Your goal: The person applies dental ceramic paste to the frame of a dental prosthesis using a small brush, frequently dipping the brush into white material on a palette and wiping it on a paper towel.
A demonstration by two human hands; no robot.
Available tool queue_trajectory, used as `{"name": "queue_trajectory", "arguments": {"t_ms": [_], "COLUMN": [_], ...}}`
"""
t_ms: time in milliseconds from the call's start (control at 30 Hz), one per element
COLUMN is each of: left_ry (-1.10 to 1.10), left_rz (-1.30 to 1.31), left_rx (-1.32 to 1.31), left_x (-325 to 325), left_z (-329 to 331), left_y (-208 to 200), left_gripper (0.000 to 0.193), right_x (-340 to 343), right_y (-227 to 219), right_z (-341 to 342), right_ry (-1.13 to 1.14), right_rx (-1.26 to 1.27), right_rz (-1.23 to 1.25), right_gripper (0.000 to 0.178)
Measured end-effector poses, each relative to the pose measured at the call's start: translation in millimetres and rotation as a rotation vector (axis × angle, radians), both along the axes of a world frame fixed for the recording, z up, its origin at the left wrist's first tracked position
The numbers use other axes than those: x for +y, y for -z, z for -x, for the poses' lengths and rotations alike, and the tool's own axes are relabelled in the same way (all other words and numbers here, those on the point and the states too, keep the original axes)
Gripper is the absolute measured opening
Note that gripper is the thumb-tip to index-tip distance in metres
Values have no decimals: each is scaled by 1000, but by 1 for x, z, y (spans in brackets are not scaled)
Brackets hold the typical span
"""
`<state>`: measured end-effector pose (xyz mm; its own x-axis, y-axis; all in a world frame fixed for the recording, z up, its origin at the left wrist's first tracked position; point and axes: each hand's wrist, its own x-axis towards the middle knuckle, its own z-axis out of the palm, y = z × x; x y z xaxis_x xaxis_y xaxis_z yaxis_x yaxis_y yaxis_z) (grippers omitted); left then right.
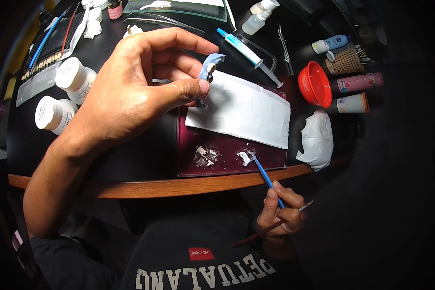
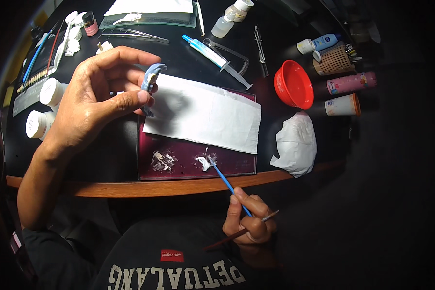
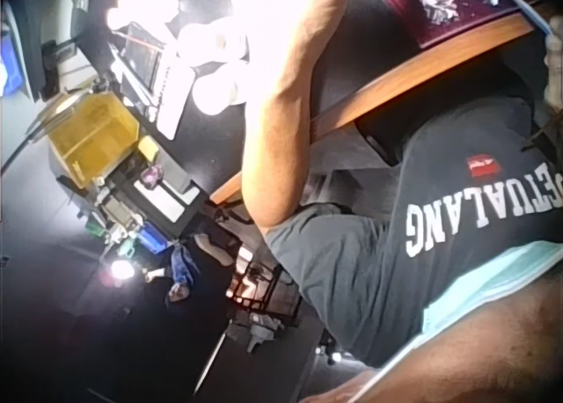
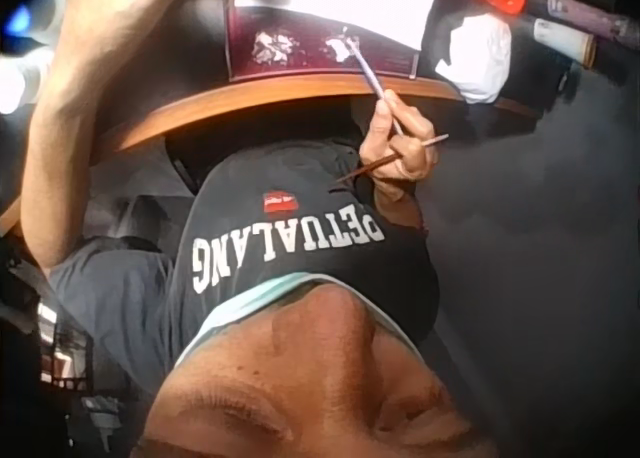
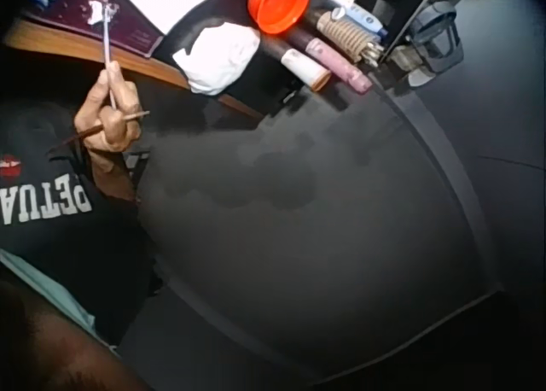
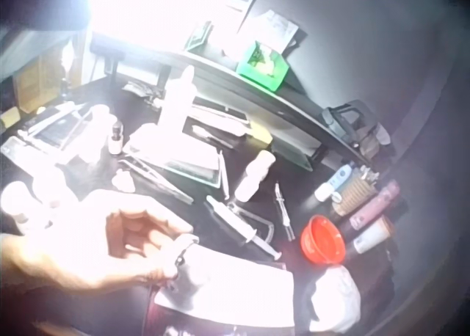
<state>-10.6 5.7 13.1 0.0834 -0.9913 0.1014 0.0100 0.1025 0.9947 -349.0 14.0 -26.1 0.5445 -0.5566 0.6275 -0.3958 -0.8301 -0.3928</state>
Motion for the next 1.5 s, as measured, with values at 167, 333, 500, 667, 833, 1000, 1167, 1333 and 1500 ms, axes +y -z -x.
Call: {"name": "queue_trajectory", "arguments": {"t_ms": [167, 333, 500, 667, 833, 1000, 1167, 1333, 1500], "left_ry": [-1, -2, 3, -5, 9, 9, 12, 13, 15], "left_rz": [20, 0, 1, 1, 0, -7, -7, -2, -9], "left_rx": [-25, -3, -13, -20, -10, -11, 0, 0, 8], "left_x": [1, 1, -2, 2, 0, 2, 1, 0, 2], "left_z": [-1, 0, 0, 0, -1, -1, 0, -1, -1], "left_y": [1, 0, 0, 0, 0, -2, -1, -1, -1], "left_gripper": [45, 45, 45, 44, 44, 44, 44, 43, 43], "right_x": [6, 6, 0, 6, 2, 6, 1, 2, 3], "right_y": [-6, -5, -1, -1, 0, -1, 1, 2, 3], "right_z": [-1, -1, 1, 5, 2, 3, 3, 1, 3], "right_ry": [25, 14, -17, 29, 30, 69, 32, 32, 35], "right_rx": [40, 51, 19, -12, 18, 8, -1, -13, -19], "right_rz": [-1, -16, 64, 6, -19, 2, -47, 11, 11], "right_gripper": [35, 34, 39, 40, 43, 45, 43, 43, 44]}}
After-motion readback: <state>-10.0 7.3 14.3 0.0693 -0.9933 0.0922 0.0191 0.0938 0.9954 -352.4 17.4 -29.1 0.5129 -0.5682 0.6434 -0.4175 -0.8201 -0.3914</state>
